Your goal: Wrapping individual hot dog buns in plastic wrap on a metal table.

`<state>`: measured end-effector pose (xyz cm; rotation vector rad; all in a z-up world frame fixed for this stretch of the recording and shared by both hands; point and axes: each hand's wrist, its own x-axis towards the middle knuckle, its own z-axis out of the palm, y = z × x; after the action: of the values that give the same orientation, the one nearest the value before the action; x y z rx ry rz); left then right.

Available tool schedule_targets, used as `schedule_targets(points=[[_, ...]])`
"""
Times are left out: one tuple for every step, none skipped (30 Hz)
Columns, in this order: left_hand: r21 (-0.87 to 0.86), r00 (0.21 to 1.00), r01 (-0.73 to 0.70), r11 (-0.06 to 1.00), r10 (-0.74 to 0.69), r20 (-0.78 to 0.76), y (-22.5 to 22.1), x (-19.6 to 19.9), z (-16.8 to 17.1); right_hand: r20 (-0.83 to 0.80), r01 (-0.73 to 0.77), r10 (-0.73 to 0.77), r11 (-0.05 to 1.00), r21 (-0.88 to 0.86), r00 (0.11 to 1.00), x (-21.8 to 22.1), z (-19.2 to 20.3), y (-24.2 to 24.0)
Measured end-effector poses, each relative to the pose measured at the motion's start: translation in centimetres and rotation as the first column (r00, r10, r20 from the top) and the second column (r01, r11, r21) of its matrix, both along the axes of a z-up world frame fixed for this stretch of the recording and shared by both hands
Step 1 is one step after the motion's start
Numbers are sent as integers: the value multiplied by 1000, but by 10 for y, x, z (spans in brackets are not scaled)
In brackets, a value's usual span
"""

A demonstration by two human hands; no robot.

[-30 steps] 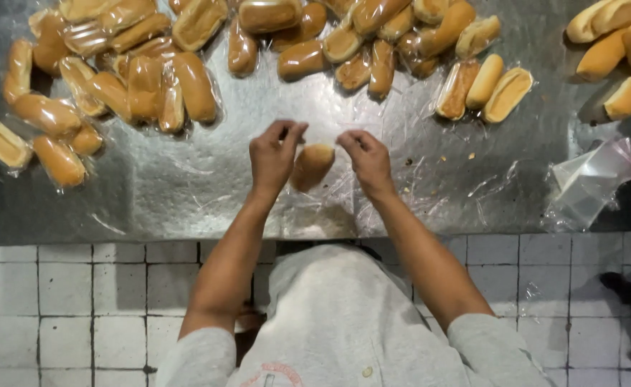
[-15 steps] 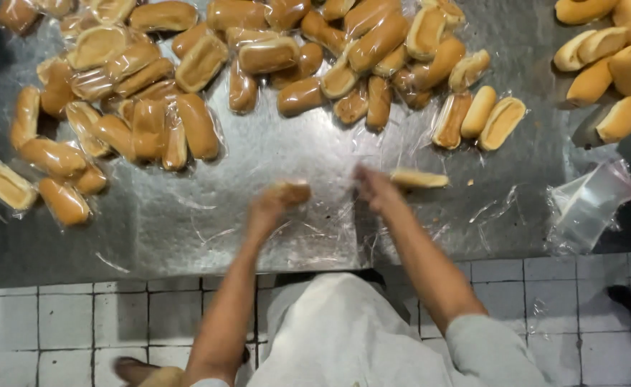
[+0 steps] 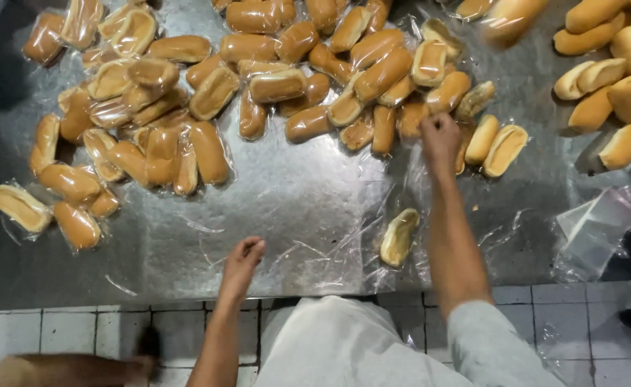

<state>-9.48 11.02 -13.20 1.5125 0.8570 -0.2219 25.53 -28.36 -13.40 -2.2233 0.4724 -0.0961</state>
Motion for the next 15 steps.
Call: schedule_targets(points=[[0, 1000, -3, 1000, 3, -4, -12, 13, 22, -4, -3, 3, 1000, 0, 1000, -22, 33, -2], [173, 979, 183, 968, -195, 54, -24, 25, 44, -61, -212, 204, 960, -186, 977, -44, 65, -5], [345, 913, 353, 869, -401, 75, -37, 38, 65, -155, -403, 372, 846, -348, 915, -69, 97, -10], [344, 911, 359, 868, -406, 72, -48, 58, 71, -159, -400, 367, 848, -347, 916, -84, 128, -2], [540, 794, 384, 749, -566, 221, -64, 72, 76, -199, -536, 497, 793, -290, 844, -104, 158, 1], [715, 621, 339, 611, -716, 318, -80, 86, 80, -230, -658, 617, 719, -225, 753, -123, 188, 5], [703, 622, 356, 616, -718, 314, -96, 96, 91, -250, -657, 609, 721, -220, 753, -140, 205, 13], [715, 511, 371, 593, -773, 376, -112, 106, 102, -197, -747, 721, 651, -134, 664, -155, 222, 21], [736, 386, 364, 571, -812, 438, -126, 125, 114, -116, -825, 817, 561, -67, 565, -163, 241, 31], [732, 384, 366, 574, -810, 443, -128, 125, 118, -121, -824, 815, 563, -70, 567, -171, 240, 32], [465, 404, 590, 660, -740, 538, -129, 126, 121, -44, -841, 840, 540, -18, 541, -178, 237, 34], [142, 452, 748, 648, -654, 606, -130, 126, 125, 34, -858, 857, 513, 33, 514, -185, 235, 35], [151, 449, 745, 650, -655, 607, -130, 116, 122, 42, -860, 859, 510, 28, 510, -189, 234, 32], [-55, 552, 727, 684, -535, 639, -129, 105, 120, 53, -872, 870, 489, 40, 490, -193, 234, 29], [-262, 654, 683, 681, -412, 635, -129, 94, 118, 61, -881, 879, 470, 56, 472, -198, 233, 26]])
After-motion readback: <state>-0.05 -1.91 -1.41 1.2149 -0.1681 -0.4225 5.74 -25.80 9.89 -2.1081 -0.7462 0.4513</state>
